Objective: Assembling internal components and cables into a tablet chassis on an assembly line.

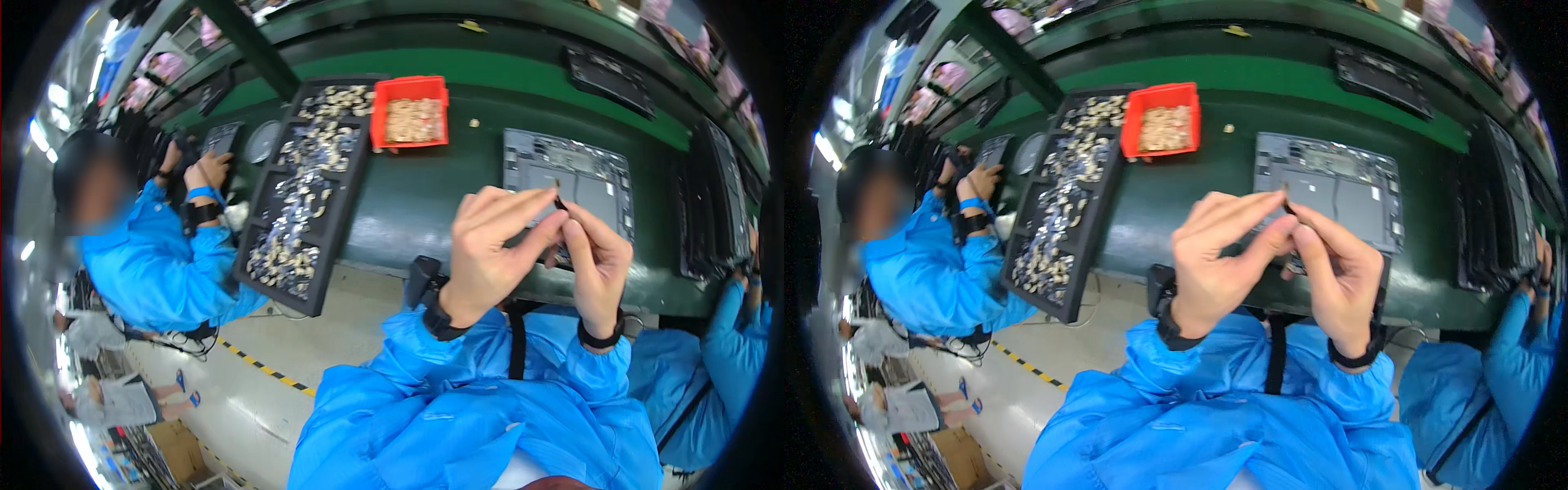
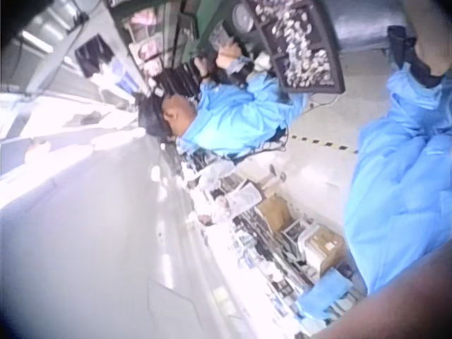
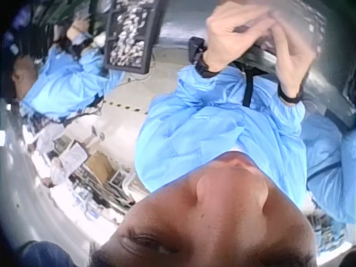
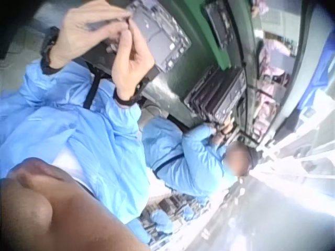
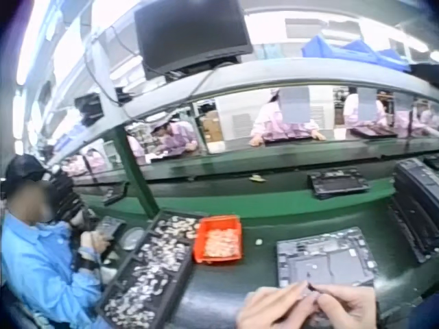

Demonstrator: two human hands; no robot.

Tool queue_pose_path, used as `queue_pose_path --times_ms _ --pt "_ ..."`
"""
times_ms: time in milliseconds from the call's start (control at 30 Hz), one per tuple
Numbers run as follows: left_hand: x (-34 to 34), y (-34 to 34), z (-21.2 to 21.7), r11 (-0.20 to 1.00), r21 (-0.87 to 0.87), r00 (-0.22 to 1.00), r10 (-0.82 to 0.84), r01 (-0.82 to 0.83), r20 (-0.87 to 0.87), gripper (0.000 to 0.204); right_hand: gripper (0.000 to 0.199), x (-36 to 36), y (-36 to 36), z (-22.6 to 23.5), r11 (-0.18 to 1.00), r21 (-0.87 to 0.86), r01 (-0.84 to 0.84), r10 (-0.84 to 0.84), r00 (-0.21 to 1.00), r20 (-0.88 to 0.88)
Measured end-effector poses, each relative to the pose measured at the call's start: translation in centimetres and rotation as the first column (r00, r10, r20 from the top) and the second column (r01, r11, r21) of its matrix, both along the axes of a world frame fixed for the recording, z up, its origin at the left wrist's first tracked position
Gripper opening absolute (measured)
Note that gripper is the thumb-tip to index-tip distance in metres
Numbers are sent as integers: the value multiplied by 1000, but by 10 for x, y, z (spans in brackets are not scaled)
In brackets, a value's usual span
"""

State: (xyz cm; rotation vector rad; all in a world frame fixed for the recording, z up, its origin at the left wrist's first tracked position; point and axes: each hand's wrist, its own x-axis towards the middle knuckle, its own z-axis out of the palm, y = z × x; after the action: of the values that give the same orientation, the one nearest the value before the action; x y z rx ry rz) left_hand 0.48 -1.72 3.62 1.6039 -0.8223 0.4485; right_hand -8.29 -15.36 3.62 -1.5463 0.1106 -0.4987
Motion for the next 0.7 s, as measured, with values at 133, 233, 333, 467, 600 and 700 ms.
queue_pose_path --times_ms 133,233,333,467,600,700 --pt "4 7 -9 998 -30 996 -51 49 -71 26 29 3 1 -2 996 14 -89 88 996 10" --pt "9 10 -11 997 -33 997 -68 67 -42 24 28 5 -1 -5 994 -41 -105 105 994 0" --pt "12 12 -13 999 -31 1000 -23 23 13 18 26 7 -2 -5 991 -73 -109 108 994 -18" --pt "19 22 -16 1000 17 998 13 -14 57 13 24 15 7 -1 985 -63 -163 161 986 -42" --pt "37 34 -15 992 95 984 69 -85 162 14 26 21 10 -4 982 -43 -181 178 982 -70" --pt "68 44 -14 966 104 967 227 -239 116 11 28 27 5 -8 986 89 -139 145 988 -58"
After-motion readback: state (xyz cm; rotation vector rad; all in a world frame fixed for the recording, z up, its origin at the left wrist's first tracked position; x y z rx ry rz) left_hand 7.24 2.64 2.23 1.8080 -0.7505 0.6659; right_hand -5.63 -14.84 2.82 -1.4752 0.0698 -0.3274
